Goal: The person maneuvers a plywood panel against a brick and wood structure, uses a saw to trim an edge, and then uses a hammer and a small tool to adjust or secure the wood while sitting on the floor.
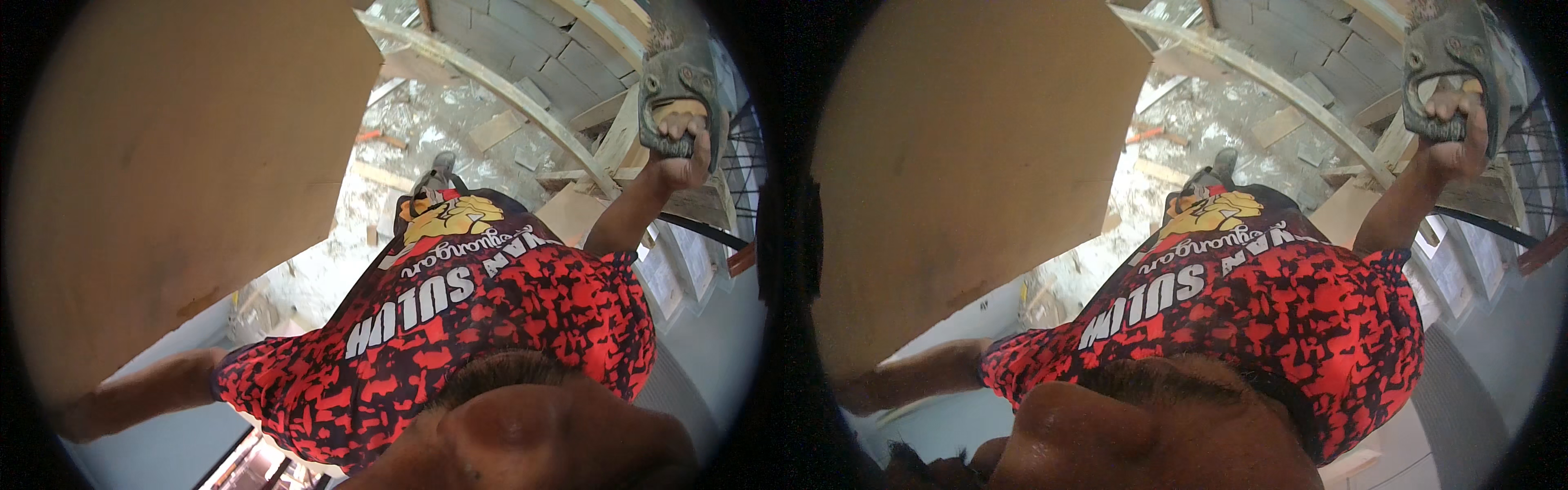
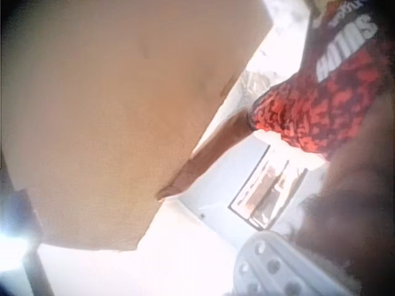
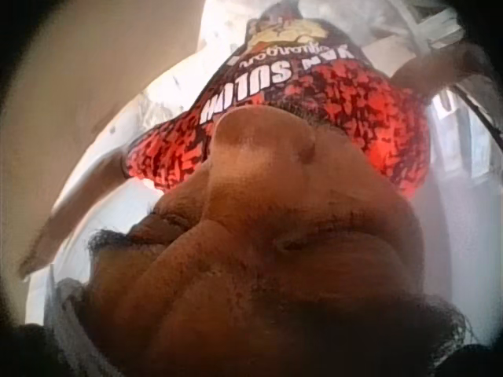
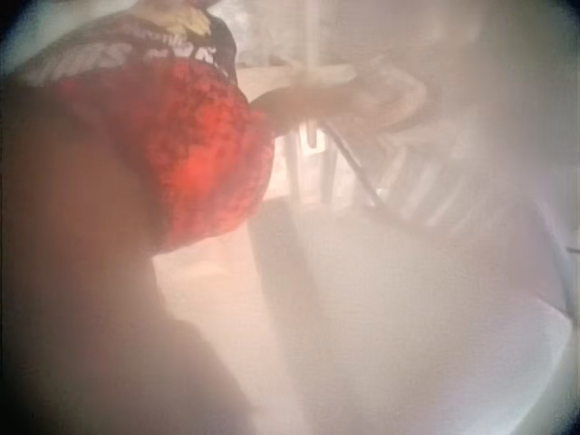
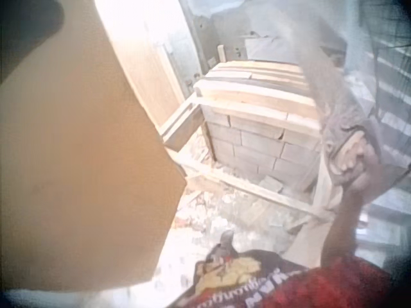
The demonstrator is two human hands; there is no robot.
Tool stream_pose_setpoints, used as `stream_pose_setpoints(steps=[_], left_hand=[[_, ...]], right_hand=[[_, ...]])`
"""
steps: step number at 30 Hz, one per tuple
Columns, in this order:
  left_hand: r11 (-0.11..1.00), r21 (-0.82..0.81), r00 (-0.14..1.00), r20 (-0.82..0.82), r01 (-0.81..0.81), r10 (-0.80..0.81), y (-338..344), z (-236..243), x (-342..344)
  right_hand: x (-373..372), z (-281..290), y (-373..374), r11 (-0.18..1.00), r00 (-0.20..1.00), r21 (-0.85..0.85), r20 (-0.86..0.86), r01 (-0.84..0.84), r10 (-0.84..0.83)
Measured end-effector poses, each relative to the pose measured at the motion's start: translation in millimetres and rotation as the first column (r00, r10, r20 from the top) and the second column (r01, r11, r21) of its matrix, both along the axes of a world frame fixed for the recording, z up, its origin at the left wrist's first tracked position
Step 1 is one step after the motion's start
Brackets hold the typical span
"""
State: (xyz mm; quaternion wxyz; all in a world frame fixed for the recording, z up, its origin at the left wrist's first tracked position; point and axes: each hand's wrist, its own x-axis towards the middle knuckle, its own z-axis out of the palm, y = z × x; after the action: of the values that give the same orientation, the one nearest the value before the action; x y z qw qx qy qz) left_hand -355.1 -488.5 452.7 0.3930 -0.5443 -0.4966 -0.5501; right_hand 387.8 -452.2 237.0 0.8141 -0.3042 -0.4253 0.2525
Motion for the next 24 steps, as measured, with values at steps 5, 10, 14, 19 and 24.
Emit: stream_pose_setpoints(steps=[5,10,14,19,24], left_hand=[[0.974,0.001,0.957,-0.188,-0.226,0.222,-115,8,23],[0.842,0.051,0.667,-0.584,-0.537,0.462,-109,-1,19],[0.744,-0.268,0.750,-0.495,-0.612,0.439,-43,-136,-10],[0.879,-0.472,0.866,0.408,-0.070,0.288,82,-304,116],[0.795,-0.571,0.855,0.499,0.203,0.140,160,-461,209]], right_hand=[[-17,1,28,0.982,0.983,-0.074,0.053,-0.174,0.178],[-60,5,38,0.977,0.973,-0.002,0.088,-0.215,0.214],[-78,-5,48,0.969,0.947,-0.005,0.209,-0.246,0.242],[-113,12,38,0.980,0.964,-0.068,0.179,-0.185,0.194],[-111,12,31,0.977,0.962,-0.201,0.242,-0.077,0.125]])
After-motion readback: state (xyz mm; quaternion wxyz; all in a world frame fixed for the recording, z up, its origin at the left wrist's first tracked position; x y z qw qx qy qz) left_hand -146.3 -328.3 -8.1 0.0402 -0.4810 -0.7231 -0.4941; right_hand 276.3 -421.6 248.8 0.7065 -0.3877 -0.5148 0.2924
